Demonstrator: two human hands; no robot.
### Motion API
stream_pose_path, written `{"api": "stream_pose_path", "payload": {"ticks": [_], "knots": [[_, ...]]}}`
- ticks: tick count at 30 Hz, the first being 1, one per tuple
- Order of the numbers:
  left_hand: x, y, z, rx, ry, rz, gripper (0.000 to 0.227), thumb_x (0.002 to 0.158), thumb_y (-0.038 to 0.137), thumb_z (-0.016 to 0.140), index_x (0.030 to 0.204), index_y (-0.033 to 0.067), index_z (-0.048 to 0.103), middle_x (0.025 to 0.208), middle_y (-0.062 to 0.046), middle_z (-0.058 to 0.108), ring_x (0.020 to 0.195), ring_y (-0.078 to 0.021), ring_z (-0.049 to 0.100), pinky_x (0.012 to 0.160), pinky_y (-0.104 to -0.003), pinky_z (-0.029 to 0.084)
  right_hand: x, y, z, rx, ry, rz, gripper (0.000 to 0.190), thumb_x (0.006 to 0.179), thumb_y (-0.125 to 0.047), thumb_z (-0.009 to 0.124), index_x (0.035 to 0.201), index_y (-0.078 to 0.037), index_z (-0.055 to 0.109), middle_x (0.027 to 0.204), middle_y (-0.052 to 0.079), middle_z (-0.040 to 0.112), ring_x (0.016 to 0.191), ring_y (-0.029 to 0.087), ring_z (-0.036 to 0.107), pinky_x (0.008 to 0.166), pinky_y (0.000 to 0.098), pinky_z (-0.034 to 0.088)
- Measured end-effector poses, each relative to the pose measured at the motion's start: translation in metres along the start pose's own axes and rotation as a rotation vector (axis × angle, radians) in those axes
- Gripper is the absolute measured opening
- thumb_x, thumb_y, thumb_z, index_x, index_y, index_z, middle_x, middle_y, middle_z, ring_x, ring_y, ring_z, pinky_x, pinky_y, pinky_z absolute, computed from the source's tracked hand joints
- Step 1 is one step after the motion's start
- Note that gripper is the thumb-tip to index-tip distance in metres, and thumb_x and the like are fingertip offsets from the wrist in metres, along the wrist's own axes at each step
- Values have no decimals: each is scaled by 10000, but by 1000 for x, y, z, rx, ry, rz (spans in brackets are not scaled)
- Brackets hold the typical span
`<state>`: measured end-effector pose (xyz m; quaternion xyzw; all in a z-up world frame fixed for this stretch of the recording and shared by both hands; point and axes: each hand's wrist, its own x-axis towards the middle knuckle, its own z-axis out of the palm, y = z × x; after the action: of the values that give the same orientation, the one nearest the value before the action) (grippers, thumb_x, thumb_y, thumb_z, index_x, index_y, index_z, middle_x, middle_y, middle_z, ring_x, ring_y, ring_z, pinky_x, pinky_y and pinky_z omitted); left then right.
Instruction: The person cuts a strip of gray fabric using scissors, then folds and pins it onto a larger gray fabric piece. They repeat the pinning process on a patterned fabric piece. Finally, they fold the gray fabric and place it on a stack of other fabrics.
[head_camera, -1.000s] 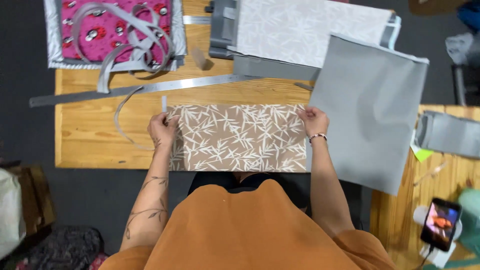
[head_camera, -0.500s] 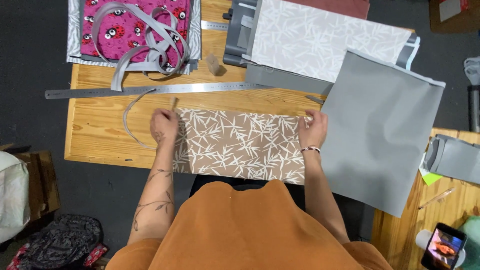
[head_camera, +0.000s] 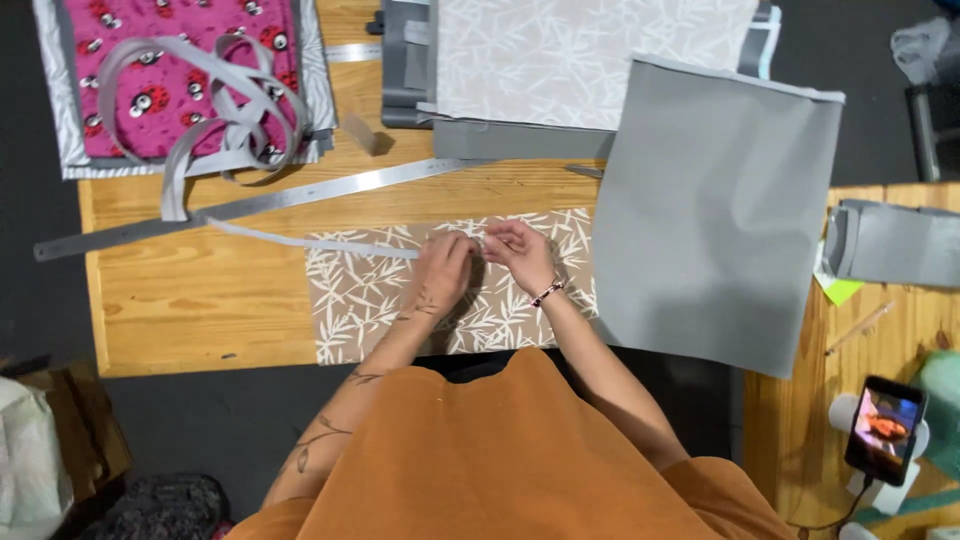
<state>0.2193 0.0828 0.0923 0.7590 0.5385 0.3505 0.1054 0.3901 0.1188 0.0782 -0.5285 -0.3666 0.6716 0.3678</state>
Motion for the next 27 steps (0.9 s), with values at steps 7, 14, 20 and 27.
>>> {"api": "stream_pose_path", "payload": {"ticks": [7, 14, 20, 27], "knots": [[10, 5, 49, -320, -367, -198, 125, 963, 169, 619, 1083, 180, 651, 1010, -57, 642, 973, -331, 683, 831, -436, 553, 7, 3, -81, -370, 291, -77, 252, 867, -156, 828, 1095, -131, 723, 961, 86, 764, 791, 140, 741, 756, 261, 630], [41, 12, 75, -390, -572, -323, 279, 1006, 119, 531, 1217, 217, 685, 1084, -119, 704, 1087, -377, 669, 938, -473, 529, 1, -4, -110, -603, 584, -88, 257, 865, -261, 822, 1090, -220, 704, 904, 1, 775, 834, 148, 746, 782, 292, 592], [52, 7, 94, -362, -676, -311, 336, 991, 63, 487, 1244, 194, 666, 1098, -142, 698, 1089, -407, 662, 937, -520, 531, -15, 6, -107, -802, 620, -360, 192, 923, -84, 699, 1108, -136, 692, 1057, 53, 685, 867, 248, 729, 733, 356, 612], [63, -1, 98, -335, -729, -289, 363, 987, 57, 458, 1239, 224, 658, 1092, -126, 697, 1083, -404, 661, 913, -535, 546, -12, 31, -99, -1224, 583, -652, 399, 905, -159, 708, 1299, -150, 640, 1057, 61, 528, 922, 277, 626, 757, 402, 540]]}}
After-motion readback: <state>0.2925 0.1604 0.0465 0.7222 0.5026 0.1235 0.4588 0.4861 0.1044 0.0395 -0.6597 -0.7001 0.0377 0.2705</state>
